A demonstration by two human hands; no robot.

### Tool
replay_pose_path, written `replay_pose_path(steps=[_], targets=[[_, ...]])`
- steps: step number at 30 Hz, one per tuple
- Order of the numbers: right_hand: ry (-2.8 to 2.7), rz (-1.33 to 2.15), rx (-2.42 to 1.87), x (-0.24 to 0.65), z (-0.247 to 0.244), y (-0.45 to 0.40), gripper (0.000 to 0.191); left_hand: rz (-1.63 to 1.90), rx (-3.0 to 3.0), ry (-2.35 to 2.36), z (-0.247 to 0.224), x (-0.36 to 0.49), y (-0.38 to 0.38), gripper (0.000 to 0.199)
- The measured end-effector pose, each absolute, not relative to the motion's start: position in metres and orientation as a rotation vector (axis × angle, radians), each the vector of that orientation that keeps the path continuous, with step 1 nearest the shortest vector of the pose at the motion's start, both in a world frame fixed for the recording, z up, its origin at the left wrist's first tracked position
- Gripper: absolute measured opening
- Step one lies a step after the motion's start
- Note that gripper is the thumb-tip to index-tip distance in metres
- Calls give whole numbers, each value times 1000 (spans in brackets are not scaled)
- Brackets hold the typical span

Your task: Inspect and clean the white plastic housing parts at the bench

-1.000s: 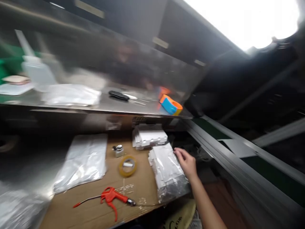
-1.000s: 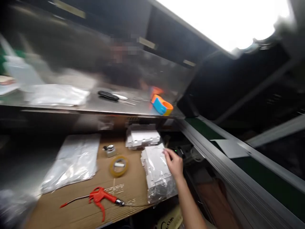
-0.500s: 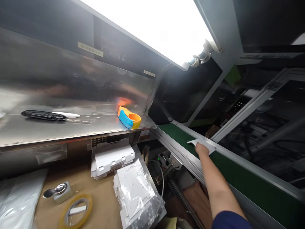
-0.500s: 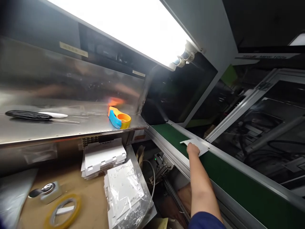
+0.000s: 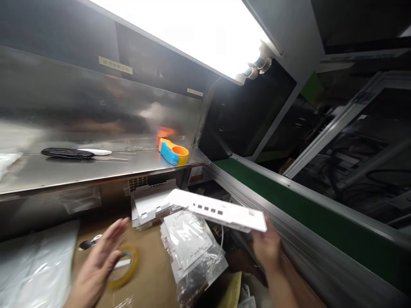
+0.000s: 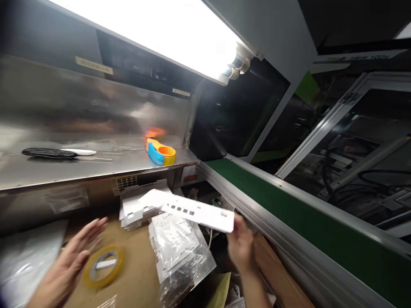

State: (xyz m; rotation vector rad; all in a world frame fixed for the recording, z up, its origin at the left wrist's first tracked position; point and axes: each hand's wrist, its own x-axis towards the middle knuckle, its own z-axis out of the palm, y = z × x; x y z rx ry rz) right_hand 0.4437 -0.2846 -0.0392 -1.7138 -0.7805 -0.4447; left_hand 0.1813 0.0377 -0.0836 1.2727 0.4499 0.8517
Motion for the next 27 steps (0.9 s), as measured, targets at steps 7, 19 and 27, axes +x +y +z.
replay_pose_path(steps=[7, 19, 27], targets=[[-961, 126, -1275, 331, -91, -182, 28, 971, 1011, 505, -58, 157, 15, 78], [-1289, 272, -1150, 315, -74, -131, 38, 1298, 1212, 581, -37, 63, 21, 82], [-1334, 273, -1169, 307, -80, -112, 32, 1345, 1210, 697, -25, 42, 15, 82]])
